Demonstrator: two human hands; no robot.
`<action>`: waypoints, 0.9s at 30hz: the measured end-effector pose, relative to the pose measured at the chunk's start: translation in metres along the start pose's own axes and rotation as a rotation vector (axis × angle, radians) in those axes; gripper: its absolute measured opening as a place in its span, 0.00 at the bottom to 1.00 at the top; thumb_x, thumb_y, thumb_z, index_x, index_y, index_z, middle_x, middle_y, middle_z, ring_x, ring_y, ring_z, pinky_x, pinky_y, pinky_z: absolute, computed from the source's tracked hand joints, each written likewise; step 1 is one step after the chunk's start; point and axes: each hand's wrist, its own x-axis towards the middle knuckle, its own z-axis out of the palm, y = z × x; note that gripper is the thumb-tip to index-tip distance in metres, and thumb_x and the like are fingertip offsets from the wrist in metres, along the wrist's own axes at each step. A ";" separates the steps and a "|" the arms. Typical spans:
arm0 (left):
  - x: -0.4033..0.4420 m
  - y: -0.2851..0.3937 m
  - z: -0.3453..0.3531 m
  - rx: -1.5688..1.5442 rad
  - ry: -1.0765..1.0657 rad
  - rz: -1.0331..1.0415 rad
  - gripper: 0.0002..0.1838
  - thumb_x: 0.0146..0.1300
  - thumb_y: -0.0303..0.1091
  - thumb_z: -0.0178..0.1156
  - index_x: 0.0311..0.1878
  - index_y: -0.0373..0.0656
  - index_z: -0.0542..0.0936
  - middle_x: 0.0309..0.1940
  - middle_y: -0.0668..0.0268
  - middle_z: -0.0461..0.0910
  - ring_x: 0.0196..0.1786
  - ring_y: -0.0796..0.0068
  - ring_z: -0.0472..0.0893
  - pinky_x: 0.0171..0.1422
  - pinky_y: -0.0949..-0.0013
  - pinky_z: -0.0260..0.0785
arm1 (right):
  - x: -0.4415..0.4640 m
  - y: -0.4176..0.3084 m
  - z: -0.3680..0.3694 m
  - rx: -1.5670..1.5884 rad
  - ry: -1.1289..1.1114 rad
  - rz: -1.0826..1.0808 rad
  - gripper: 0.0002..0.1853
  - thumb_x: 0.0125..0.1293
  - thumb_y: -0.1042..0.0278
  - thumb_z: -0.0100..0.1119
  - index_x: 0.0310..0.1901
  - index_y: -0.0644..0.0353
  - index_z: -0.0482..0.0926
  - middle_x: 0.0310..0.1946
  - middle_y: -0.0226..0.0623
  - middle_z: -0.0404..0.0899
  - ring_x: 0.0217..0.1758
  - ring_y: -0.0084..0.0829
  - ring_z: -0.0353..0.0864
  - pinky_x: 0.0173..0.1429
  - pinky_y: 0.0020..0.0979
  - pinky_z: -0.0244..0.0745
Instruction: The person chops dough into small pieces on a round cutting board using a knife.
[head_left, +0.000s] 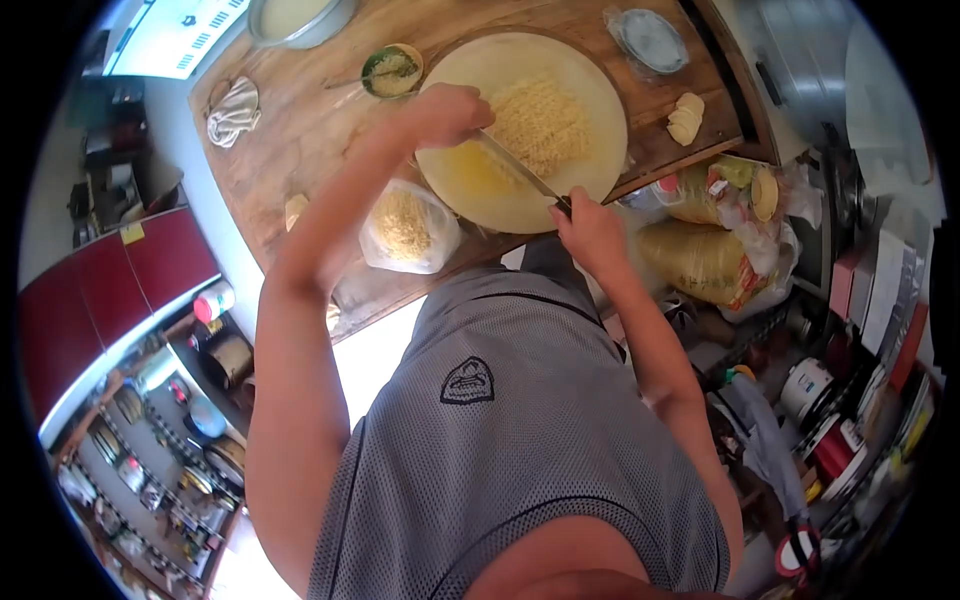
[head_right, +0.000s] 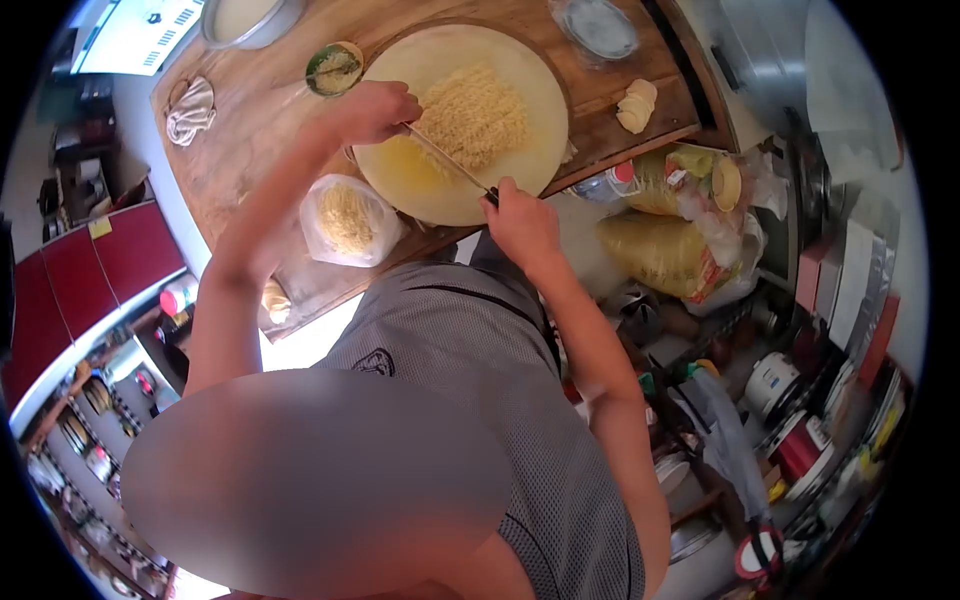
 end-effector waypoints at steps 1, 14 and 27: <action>0.001 -0.004 -0.002 -0.022 0.045 0.071 0.11 0.56 0.36 0.72 0.35 0.44 0.80 0.35 0.65 0.82 0.48 0.56 0.82 0.48 0.52 0.78 | 0.000 -0.002 0.008 0.007 0.012 0.022 0.17 0.73 0.53 0.61 0.42 0.62 0.73 0.32 0.54 0.85 0.39 0.60 0.86 0.44 0.55 0.79; 0.019 -0.021 -0.004 0.002 -0.037 0.098 0.11 0.57 0.36 0.72 0.34 0.44 0.78 0.34 0.65 0.82 0.47 0.57 0.82 0.47 0.52 0.77 | 0.008 -0.007 0.007 -0.050 0.084 0.080 0.18 0.72 0.52 0.61 0.41 0.61 0.73 0.29 0.52 0.85 0.35 0.58 0.86 0.40 0.56 0.79; 0.026 -0.015 -0.007 -0.006 0.031 0.166 0.11 0.57 0.36 0.72 0.33 0.44 0.78 0.33 0.66 0.81 0.47 0.58 0.81 0.48 0.54 0.77 | 0.002 -0.005 0.015 -0.056 0.106 0.086 0.15 0.72 0.55 0.61 0.41 0.60 0.73 0.29 0.50 0.85 0.36 0.57 0.86 0.40 0.56 0.79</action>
